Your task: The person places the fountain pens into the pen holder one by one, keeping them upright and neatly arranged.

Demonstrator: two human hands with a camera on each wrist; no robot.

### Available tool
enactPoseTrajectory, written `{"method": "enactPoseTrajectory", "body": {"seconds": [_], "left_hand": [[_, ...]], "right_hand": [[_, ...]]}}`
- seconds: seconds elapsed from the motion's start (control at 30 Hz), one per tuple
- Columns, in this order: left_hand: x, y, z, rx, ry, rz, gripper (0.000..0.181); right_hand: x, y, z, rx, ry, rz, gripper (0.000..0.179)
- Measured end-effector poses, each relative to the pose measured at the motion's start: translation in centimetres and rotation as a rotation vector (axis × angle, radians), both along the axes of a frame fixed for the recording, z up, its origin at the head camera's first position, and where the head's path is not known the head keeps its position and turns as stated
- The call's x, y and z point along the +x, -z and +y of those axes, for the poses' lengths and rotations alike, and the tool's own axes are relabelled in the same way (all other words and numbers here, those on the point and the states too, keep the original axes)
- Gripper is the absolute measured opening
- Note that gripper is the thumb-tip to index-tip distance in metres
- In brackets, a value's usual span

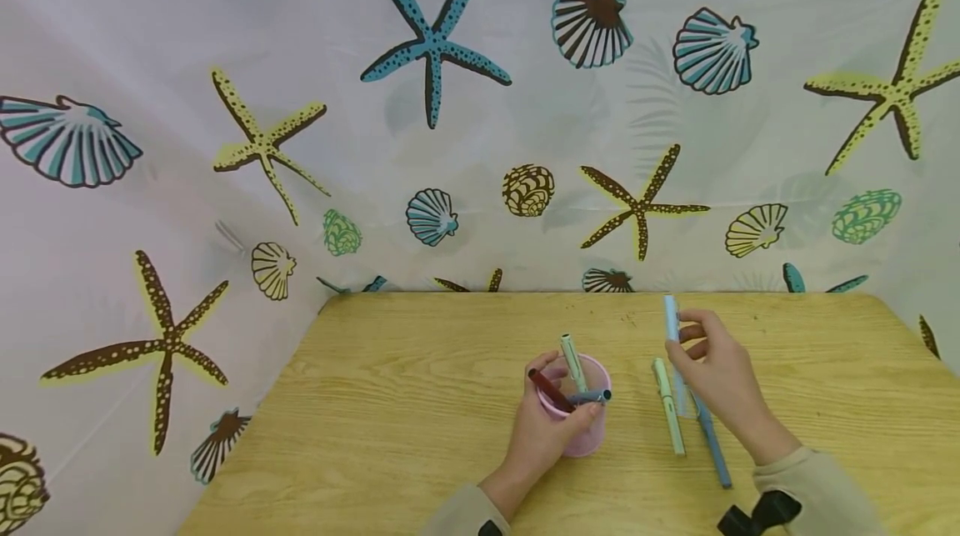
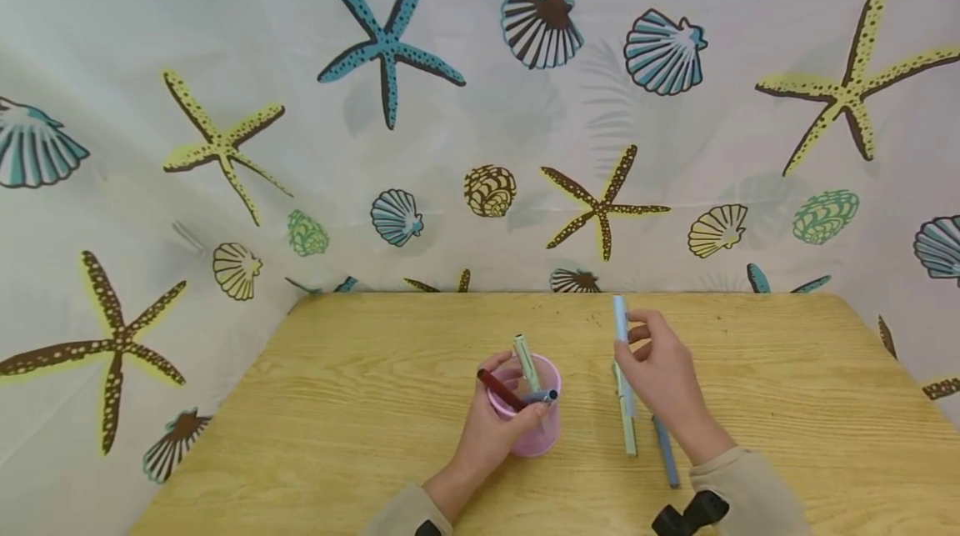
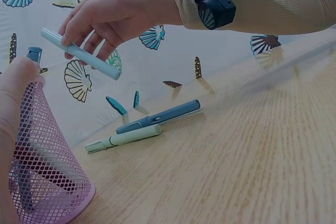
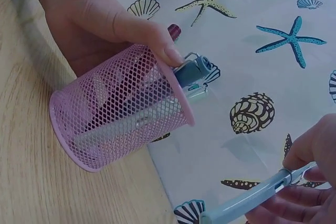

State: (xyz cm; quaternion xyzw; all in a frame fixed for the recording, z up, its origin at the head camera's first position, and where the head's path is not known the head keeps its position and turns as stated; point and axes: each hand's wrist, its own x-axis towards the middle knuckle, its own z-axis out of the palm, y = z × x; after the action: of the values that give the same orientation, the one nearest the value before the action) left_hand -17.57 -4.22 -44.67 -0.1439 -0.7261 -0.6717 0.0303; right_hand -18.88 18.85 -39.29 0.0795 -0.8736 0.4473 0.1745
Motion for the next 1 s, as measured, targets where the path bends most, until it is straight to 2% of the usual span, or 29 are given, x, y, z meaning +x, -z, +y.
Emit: {"method": "enactPoseTrajectory", "body": {"seconds": [0.1,0.3,0.37,0.57,0.8,1.0], "left_hand": [[-0.2,0.4,0.0,0.001,0.002,0.009,0.074],[-1.3,2.5,0.2,-0.004,-0.007,0.021,0.077],[-1.5,2.8,0.1,-0.005,-0.012,0.029,0.076],[-1.7,2.9,0.1,0.005,-0.007,0.05,0.074],[-1.6,2.9,0.1,0.001,-0.011,0.03,0.074],[-1.7,3.0,0.1,0.001,-0.013,0.034,0.075]], "right_hand": [[0.2,-0.3,-0.4,-0.04,-0.021,0.021,0.038],[0.6,-0.8,-1.5,-0.082,-0.044,0.095,0.037],[0.7,-1.0,-2.0,-0.087,-0.052,0.118,0.036],[0.4,-1.6,-3.2,-0.1,-0.084,0.198,0.036],[0.3,-2.0,-4.3,-0.136,-0.118,0.289,0.035],[0.2,-2.2,-5.3,-0.185,-0.113,0.31,0.038]]}}
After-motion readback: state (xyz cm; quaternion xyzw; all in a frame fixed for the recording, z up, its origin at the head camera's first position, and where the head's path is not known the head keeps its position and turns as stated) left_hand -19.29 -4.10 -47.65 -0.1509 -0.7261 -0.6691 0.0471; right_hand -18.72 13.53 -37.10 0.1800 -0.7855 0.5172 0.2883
